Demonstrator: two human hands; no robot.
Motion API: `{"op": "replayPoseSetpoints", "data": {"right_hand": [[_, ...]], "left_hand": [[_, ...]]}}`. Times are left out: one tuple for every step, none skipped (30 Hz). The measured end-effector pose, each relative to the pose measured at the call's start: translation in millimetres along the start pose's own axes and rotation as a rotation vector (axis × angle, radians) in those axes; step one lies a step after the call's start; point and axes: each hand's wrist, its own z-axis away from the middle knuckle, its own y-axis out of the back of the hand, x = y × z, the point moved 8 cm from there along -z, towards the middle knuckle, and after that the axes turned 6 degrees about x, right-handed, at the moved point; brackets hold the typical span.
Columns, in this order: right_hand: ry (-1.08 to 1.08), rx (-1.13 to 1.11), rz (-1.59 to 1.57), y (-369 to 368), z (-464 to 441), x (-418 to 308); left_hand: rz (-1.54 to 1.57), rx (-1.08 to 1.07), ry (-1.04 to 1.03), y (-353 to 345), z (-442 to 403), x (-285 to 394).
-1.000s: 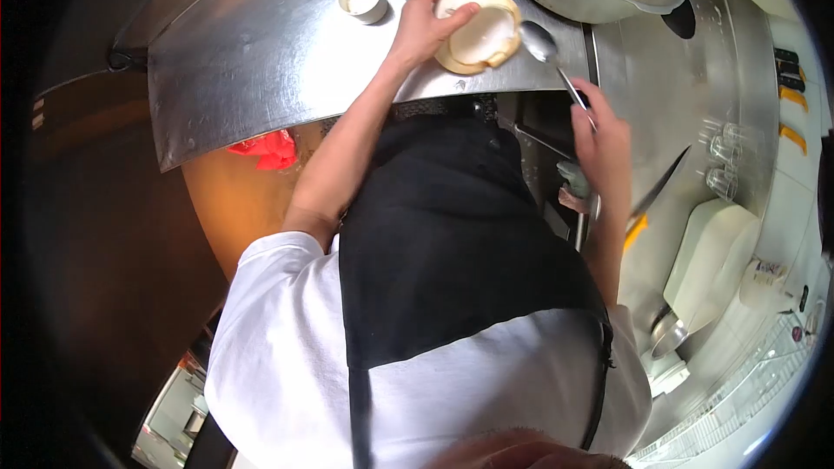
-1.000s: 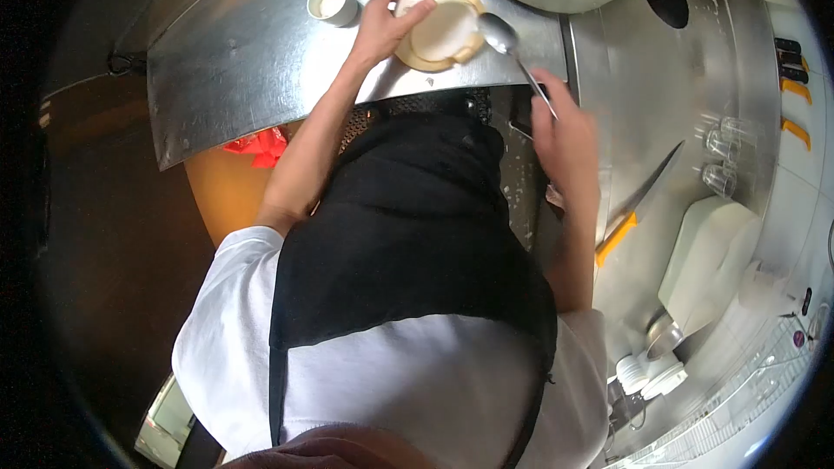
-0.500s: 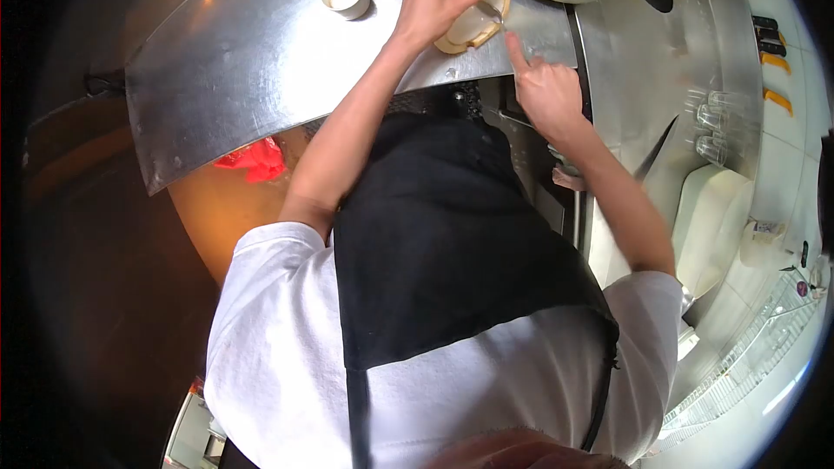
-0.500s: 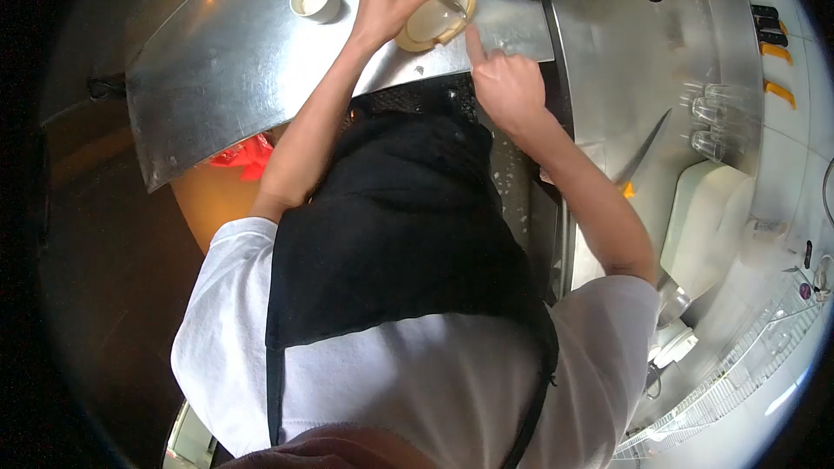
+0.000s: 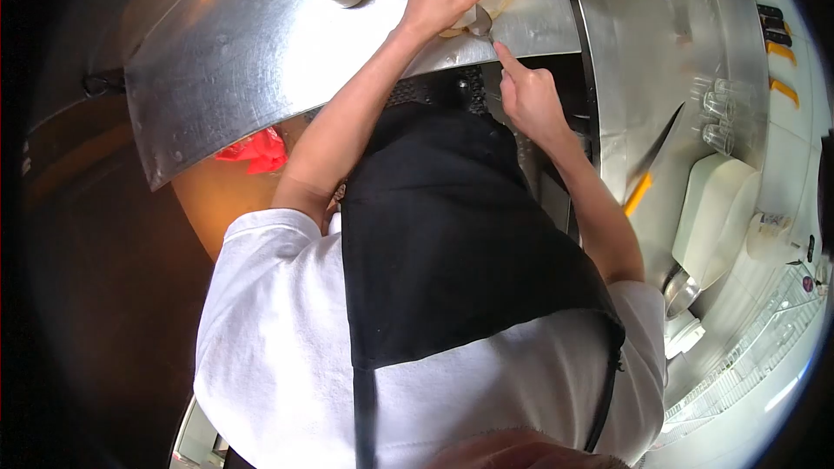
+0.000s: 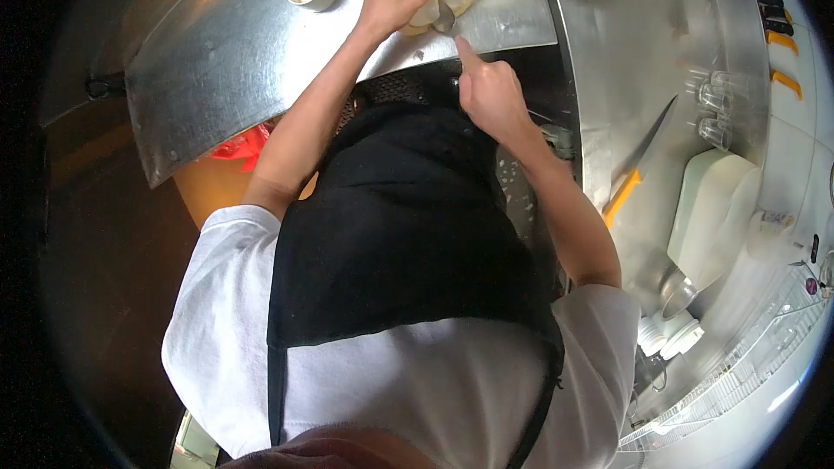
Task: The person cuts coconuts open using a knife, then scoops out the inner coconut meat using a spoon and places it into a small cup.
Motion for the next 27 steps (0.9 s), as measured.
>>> {"op": "replayPoseSetpoints", "data": {"right_hand": [[-0.009,0.014,-0.065,1.3,-0.3,-5.7],[-0.036,0.02,-0.108,2.0,-1.3,-8.7],[-0.065,0.025,-0.151,2.4,-2.2,-11.6],[-0.093,0.028,-0.195,1.8,-2.3,-14.1],[-0.127,0.055,-0.252,2.4,-2.1,-15.6],[-0.161,0.083,-0.31,3.2,-1.9,-16.7],[-0.193,0.11,-0.368,3.6,-2.1,-16.3],[-0.247,0.089,-0.408,-0.7,-1.9,-13.7],[-0.302,0.07,-0.449,-5.2,-2.2,-10.7],[-0.354,0.052,-0.489,-9.1,-3.6,-7.8],[-0.382,0.036,-0.501,-11.6,-5.6,-6.7],[-0.411,0.017,-0.513,-14.0,-7.4,-6.0],[-0.441,-0.001,-0.526,-15.6,-8.7,-6.0],[-0.42,-0.04,-0.442,-11.9,-11.4,-10.2],[-0.4,-0.079,-0.356,-4.3,-14.4,-14.3],[-0.38,-0.12,-0.269,-0.4,-15.5,-15.1],[-0.303,-0.092,-0.186,4.8,-17.6,-15.2],[-0.227,-0.068,-0.104,8.2,-18.2,-15.0],[-0.148,-0.045,-0.024,9.7,-19.5,-17.9],[-0.162,-0.058,0.067,10.3,-19.9,-17.9],[-0.176,-0.069,0.16,15.2,-20.6,-20.0],[-0.19,-0.077,0.255,21.5,-22.1,-21.9],[-0.205,-0.112,0.302,23.4,-24.0,-25.6],[-0.186,-0.133,0.301,19.1,-24.2,-27.7],[-0.171,-0.153,0.299,13.7,-23.6,-28.9],[-0.156,-0.174,0.296,8.8,-22.6,-30.7],[-0.209,-0.208,0.238,4.9,-20.6,-29.6]], "left_hand": [[0.004,0.02,-0.001,0.6,1.6,-2.2],[-0.002,0.028,0.004,2.8,1.7,-2.1],[-0.008,0.035,0.012,5.8,2.6,-1.8],[-0.015,0.043,0.02,8.5,3.6,-2.3],[-0.019,0.062,0.01,10.3,4.2,-3.3],[-0.023,0.082,-0.002,11.1,5.2,-5.7],[-0.027,0.104,-0.013,12.4,6.9,-7.7],[-0.029,0.147,0.023,16.7,10.4,-12.0],[-0.031,0.189,0.057,21.2,14.7,-15.9],[-0.031,0.234,0.088,24.7,18.1,-20.8],[-0.025,0.279,0.08,26.7,23.9,-25.2],[-0.02,0.323,0.075,28.3,32.6,-30.9],[-0.015,0.367,0.069,30.2,40.2,-36.7],[0.06,0.381,0.14,31.4,45.7,-44.9],[0.135,0.396,0.213,31.9,52.7,-52.9],[0.211,0.41,0.288,32.0,60.0,-61.8],[0.244,0.379,0.361,36.4,55.8,-56.2],[0.221,0.283,0.462,34.8,50.4,-62.1],[0.196,0.188,0.563,34.4,46.2,-71.0],[0.172,0.092,0.661,32.1,44.6,-76.8],[0.038,0.111,0.568,37.8,37.3,-65.2],[0.065,0.101,0.535,35.8,36.1,-63.8],[0.092,0.09,0.501,33.2,34.6,-62.1],[0.119,0.077,0.466,30.7,32.9,-59.6],[0.122,0.065,0.429,27.6,33.2,-55.4],[0.125,0.051,0.393,24.3,35.2,-46.3],[0.128,0.037,0.358,21.2,37.3,-39.5]]}}
